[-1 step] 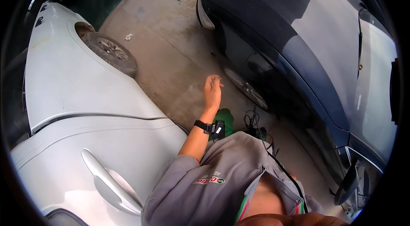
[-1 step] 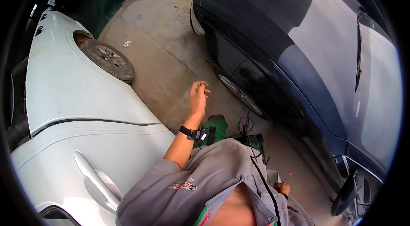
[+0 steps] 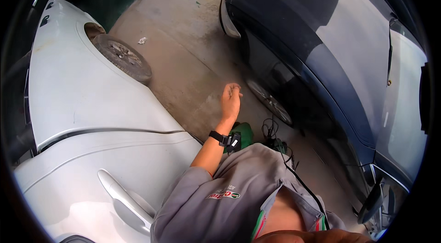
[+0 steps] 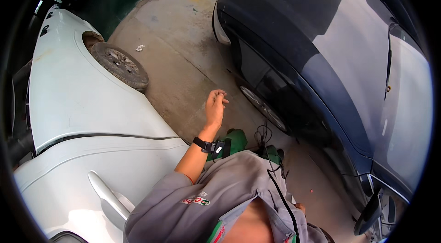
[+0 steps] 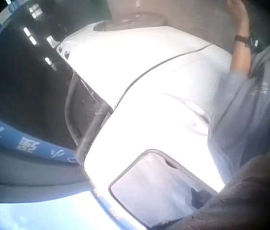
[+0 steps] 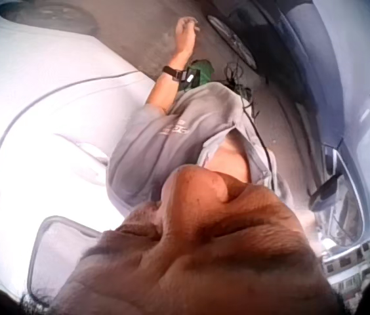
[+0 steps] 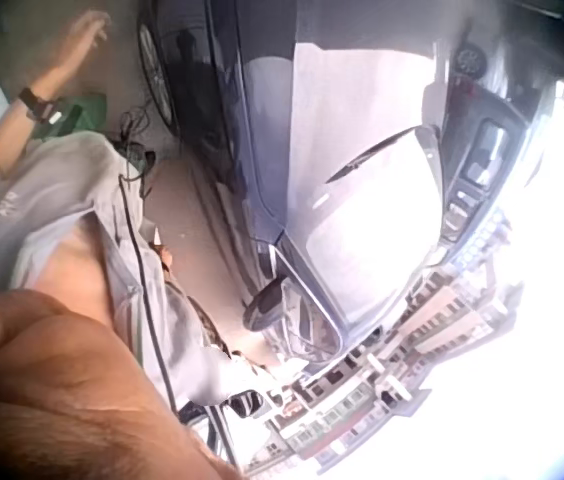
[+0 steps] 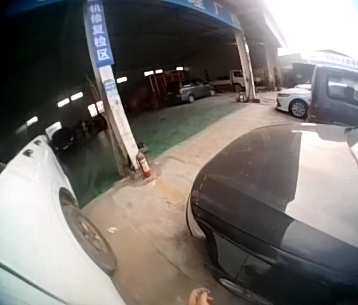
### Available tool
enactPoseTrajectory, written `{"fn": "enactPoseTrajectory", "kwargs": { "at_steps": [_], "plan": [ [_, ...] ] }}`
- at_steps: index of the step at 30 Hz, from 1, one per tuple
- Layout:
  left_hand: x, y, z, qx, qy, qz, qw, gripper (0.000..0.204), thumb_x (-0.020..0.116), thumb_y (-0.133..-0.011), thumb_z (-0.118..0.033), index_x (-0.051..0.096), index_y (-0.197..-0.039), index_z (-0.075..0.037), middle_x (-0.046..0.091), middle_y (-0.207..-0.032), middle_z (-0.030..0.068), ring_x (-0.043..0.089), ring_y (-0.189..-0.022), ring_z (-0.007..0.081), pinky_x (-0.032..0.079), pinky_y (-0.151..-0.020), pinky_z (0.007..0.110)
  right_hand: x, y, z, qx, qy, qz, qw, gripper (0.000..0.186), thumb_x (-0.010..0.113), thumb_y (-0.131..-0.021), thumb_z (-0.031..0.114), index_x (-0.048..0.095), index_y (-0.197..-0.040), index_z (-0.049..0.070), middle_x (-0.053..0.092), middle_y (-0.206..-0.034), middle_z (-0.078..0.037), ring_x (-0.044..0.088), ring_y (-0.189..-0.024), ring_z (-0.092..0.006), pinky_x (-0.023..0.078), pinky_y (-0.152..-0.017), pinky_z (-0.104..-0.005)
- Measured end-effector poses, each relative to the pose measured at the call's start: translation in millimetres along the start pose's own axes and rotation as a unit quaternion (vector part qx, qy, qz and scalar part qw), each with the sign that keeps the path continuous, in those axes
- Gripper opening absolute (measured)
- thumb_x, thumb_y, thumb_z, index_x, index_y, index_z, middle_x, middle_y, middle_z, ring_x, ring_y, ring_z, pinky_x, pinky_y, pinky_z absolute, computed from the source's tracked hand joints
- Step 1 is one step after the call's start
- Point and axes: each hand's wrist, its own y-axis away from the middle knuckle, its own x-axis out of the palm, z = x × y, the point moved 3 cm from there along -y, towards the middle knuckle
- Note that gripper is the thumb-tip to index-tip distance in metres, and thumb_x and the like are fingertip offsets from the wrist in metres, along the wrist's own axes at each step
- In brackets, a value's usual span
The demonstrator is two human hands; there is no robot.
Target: The person uses a diagnostic tablet to interface with the vehicle, sits in the driver's seat to operate the gear shifter and steering wheel while observing the instrument cluster and central display, and then walks around the service bay.
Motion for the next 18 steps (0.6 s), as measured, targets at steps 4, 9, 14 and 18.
{"fn": "enactPoseTrajectory", "kwargs": {
  "at_steps": [4, 9, 14, 18],
  "plan": [
    [-47.8, -47.1, -34.4, 0.033, -0.021, -0.014, 0.999, 0.018, 0.051, -0.096, -0.017, 0.060, -0.100, -0.002, 0.063, -0.091, 0.0045, 0.060, -0.077, 0.0122, 0.047, -0.071, 0.027, -10.9, 40.0, 77.9, 0.001, -0.150, 0.056, 0.987, 0.036, 0.060, -0.083, 0.033, 0.071, -0.084, -0.001, 0.069, -0.077, -0.016, 0.069, -0.071, -0.0273, 0.052, -0.068, -0.0415],
    [-76.0, -84.0, -56.9, 0.002, -0.048, -0.022, 0.999, 0.019, 0.050, -0.096, -0.017, 0.061, -0.106, -0.004, 0.064, -0.098, 0.0042, 0.060, -0.080, 0.0106, 0.045, -0.067, 0.025, -115.3, 24.6, 197.7, -0.140, -0.354, 0.026, 0.924, 0.030, 0.060, -0.086, 0.023, 0.071, -0.083, -0.005, 0.069, -0.067, -0.014, 0.069, -0.061, -0.0231, 0.054, -0.065, -0.0336],
    [-121.4, -132.2, -69.2, 0.008, -0.055, -0.052, 0.997, 0.019, 0.051, -0.096, -0.016, 0.060, -0.107, -0.003, 0.064, -0.100, 0.0049, 0.060, -0.081, 0.0110, 0.046, -0.069, 0.027, -344.0, 129.9, 402.7, -0.369, -0.246, -0.098, 0.891, 0.021, 0.061, -0.092, 0.012, 0.066, -0.100, -0.007, 0.072, -0.091, -0.021, 0.071, -0.084, -0.0288, 0.054, -0.076, -0.0337],
    [-198.9, -166.0, -79.1, -0.016, -0.073, -0.178, 0.981, 0.022, 0.053, -0.095, -0.018, 0.061, -0.105, 0.000, 0.065, -0.088, 0.0069, 0.062, -0.075, 0.0148, 0.048, -0.073, 0.029, -429.3, 191.3, 546.1, -0.504, -0.243, -0.090, 0.824, 0.022, 0.061, -0.093, 0.013, 0.064, -0.104, -0.005, 0.070, -0.092, -0.022, 0.071, -0.086, -0.0322, 0.055, -0.076, -0.0369]
  ]
}}
